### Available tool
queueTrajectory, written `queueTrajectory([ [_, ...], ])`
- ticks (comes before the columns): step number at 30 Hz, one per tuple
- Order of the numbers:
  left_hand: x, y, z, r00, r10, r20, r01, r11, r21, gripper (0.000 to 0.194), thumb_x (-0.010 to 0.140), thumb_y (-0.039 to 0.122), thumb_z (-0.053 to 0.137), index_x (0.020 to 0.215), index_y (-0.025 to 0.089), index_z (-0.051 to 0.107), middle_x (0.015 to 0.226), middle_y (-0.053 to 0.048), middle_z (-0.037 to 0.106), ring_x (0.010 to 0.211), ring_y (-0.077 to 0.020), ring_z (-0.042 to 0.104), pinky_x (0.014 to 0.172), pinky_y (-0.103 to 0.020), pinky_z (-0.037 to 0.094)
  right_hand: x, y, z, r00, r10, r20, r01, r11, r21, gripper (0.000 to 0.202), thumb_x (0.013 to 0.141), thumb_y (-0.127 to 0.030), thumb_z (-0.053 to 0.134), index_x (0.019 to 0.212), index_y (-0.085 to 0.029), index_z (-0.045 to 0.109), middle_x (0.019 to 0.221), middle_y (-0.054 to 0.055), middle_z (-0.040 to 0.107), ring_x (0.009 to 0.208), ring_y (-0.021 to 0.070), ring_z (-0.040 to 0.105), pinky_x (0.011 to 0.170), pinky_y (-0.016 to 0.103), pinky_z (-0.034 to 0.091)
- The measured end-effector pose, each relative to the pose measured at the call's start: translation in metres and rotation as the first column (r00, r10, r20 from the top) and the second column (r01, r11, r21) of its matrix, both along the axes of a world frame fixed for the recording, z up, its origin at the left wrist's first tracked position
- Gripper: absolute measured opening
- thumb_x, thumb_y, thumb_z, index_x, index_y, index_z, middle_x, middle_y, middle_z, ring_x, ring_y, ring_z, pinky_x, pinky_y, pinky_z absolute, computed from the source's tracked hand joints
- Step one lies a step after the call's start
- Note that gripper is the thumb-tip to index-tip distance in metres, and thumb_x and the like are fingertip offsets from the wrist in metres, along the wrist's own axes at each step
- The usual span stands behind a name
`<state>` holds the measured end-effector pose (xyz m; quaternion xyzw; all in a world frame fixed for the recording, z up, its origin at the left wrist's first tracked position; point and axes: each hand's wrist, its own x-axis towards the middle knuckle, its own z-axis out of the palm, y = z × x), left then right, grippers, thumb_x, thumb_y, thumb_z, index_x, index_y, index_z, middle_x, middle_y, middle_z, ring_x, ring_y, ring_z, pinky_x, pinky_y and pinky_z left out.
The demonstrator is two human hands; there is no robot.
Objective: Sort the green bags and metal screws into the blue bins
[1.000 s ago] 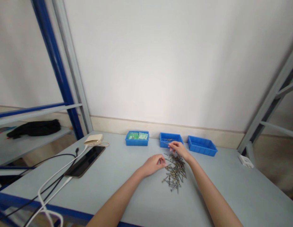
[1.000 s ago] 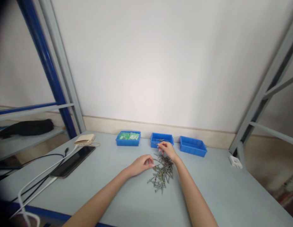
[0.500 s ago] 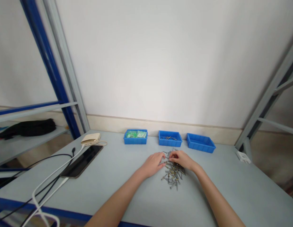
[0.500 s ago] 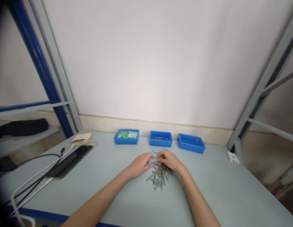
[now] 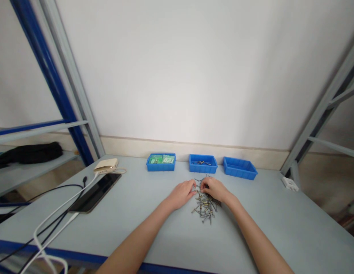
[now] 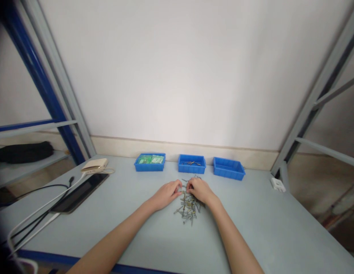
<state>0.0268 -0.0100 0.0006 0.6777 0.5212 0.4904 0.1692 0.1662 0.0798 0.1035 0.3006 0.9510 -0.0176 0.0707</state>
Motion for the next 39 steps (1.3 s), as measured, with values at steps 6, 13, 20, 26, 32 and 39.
queueTrajectory([
  [6, -0.001, -0.002, 0.004, 1.0, -0.006, 0.012, 0.006, 1.0, -0.005, 0.014, 0.084, 0.021, 0.046, 0.097, 0.02, 0.051, 0.093, -0.004, 0.061, 0.085, -0.0183, 0.055, 0.077, -0.028, 0.039, -0.003, -0.007, -0.003, 0.996, 0.058, 0.063, -0.065, 0.993, 0.102, 0.013, 0.08, -0.013, 0.05, 0.082, -0.015, 0.063, 0.088, 0.007, 0.06, 0.085, 0.0171, 0.053, 0.073, 0.025, 0.035],
  [13, -0.002, -0.002, 0.007, 1.0, 0.008, 0.004, -0.008, 1.0, 0.007, 0.008, 0.083, 0.022, 0.048, 0.087, 0.019, 0.054, 0.087, -0.004, 0.062, 0.08, -0.0178, 0.055, 0.074, -0.027, 0.039, -0.003, -0.011, -0.01, 0.991, 0.081, 0.102, -0.1, 0.976, 0.192, 0.019, 0.086, -0.01, 0.039, 0.085, -0.013, 0.058, 0.089, 0.009, 0.057, 0.082, 0.017, 0.051, 0.072, 0.026, 0.036],
  [20, -0.004, -0.002, 0.008, 1.0, 0.025, -0.016, -0.025, 1.0, -0.013, 0.011, 0.083, 0.022, 0.048, 0.074, 0.018, 0.053, 0.076, -0.002, 0.059, 0.071, -0.0169, 0.053, 0.066, -0.025, 0.037, -0.004, -0.01, -0.008, 0.994, 0.095, 0.055, -0.102, 0.985, 0.142, 0.016, 0.088, -0.02, 0.044, 0.086, -0.015, 0.059, 0.092, 0.008, 0.059, 0.087, 0.018, 0.051, 0.075, 0.026, 0.037],
  [26, -0.006, 0.0, 0.007, 0.995, 0.074, 0.067, -0.073, 0.997, -0.019, 0.013, 0.083, 0.026, 0.047, 0.075, 0.019, 0.056, 0.074, -0.002, 0.06, 0.071, -0.0174, 0.054, 0.068, -0.025, 0.037, -0.003, -0.004, -0.005, 0.994, 0.093, -0.065, -0.09, 0.995, 0.044, 0.028, 0.091, -0.031, 0.04, 0.087, -0.015, 0.062, 0.089, 0.008, 0.061, 0.085, 0.0179, 0.053, 0.076, 0.027, 0.037],
  [32, -0.008, 0.002, 0.005, 0.984, 0.108, 0.143, -0.113, 0.993, 0.026, 0.02, 0.085, 0.028, 0.042, 0.074, 0.019, 0.057, 0.074, -0.002, 0.061, 0.07, -0.0173, 0.054, 0.067, -0.025, 0.037, -0.004, 0.0, -0.003, 0.984, -0.019, -0.176, -0.016, 0.981, -0.195, 0.025, 0.086, -0.03, 0.046, 0.071, -0.015, 0.06, 0.068, 0.002, 0.059, 0.062, 0.0137, 0.05, 0.06, 0.023, 0.035],
  [39, -0.008, 0.002, 0.006, 0.972, 0.134, 0.191, -0.14, 0.99, 0.019, 0.027, 0.087, 0.033, 0.038, 0.072, 0.019, 0.055, 0.069, -0.002, 0.06, 0.066, -0.0169, 0.054, 0.062, -0.024, 0.036, -0.003, 0.007, -0.009, 0.954, -0.161, -0.252, 0.045, 0.91, -0.412, 0.031, 0.084, -0.039, 0.046, 0.066, -0.015, 0.056, 0.06, 0.0, 0.053, 0.054, 0.0112, 0.045, 0.054, 0.022, 0.035],
])
